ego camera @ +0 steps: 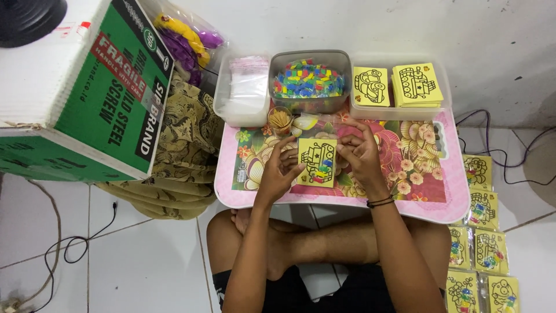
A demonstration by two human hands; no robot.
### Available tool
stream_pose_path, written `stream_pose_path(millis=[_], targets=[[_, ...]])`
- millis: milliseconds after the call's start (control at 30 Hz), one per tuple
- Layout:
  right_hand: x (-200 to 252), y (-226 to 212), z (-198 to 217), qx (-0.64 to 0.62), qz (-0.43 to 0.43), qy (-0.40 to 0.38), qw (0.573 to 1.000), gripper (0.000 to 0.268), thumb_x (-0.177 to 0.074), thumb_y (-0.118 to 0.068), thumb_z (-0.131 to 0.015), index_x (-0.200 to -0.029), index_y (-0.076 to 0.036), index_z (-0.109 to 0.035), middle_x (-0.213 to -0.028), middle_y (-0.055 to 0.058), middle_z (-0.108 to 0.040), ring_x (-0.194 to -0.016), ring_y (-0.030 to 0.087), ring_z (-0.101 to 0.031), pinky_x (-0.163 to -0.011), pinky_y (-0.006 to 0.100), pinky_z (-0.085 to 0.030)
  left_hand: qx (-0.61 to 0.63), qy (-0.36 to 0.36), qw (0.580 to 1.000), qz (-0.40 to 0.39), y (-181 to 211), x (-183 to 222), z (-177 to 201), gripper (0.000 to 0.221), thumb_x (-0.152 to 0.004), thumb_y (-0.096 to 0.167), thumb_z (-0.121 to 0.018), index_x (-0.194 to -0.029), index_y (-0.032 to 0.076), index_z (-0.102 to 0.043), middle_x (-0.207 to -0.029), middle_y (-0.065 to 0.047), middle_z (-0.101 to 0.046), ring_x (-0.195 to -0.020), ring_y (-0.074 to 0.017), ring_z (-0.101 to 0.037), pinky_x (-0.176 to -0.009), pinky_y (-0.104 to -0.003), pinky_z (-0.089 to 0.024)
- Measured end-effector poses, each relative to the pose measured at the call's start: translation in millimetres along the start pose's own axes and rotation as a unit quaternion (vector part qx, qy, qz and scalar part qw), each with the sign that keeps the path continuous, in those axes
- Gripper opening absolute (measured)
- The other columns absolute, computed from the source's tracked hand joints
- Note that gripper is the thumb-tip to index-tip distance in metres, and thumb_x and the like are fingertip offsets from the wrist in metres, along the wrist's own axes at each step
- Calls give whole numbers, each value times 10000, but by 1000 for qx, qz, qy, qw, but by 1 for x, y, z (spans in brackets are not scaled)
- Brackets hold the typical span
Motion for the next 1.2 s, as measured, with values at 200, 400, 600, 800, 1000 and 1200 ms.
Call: stream_pose_path(millis=[200,400,600,800,1000,1200], targets=[[3,-18,-15,-9,-31,-54,998,498,-903,-29,-668,-1363,-114,-497,-1253,177,-664,-771,121,-677,-527,236,-594,-18,0,1000,-7,21,3,-8,726,-898,-52,-684,-1531,126,-379,-1259,-220,-620,-932,-238,-680,-805,-369,-576],[5,-25,-21,35,-43,-83,995,542,-865,45,-676,-1386,-52,-560,-1258,179,-652,-695,130,-621,-517,266,-568,-31,-12,999,-9,17,3,-9,703,-896,-75,-681,-1515,149,-433,-1284,-230,-590,-920,-256,-674,-810,-422,-583],[4,-25,-16,37,-24,-58,997,651,-817,2,-733,-1438,-2,-537,-1256,126,-628,-880,120,-642,-644,232,-593,-49,-25,999,2,1,4,-6,622,-912,-77,-665,-1477,137,-520,-1060,-197,-648,-788,-260,-683,-724,-384,-586],[10,-46,-28,37,-9,-45,998,647,-851,10,-692,-1472,5,-510,-1377,156,-603,-1117,184,-633,-768,237,-570,-71,-39,997,-15,12,2,-7,606,-938,-55,-635,-1496,138,-498,-734,-119,-577,-611,-200,-556,-589,-328,-488],[9,-50,-31,47,0,-28,998,584,-889,-38,-669,-1458,-14,-540,-1344,117,-623,-1101,116,-605,-802,218,-551,-48,-45,998,-14,-4,2,-3,609,-922,-74,-643,-1478,136,-514,-943,-183,-616,-663,-210,-574,-616,-360,-525],[4,-36,-23,24,-9,-18,999,639,-937,-65,-652,-1541,-84,-446,-1262,95,-625,-1017,130,-671,-817,259,-570,-48,-46,998,-14,7,2,-4,629,-915,-85,-638,-1490,133,-504,-758,-138,-593,-623,-203,-549,-603,-322,-470]])
Point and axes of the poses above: each hand's wrist, its own x-axis away from the middle knuckle, its own z-axis out of the back of the hand, y = z × x, the point moved 3 cm from there along -x, towards the middle knuckle
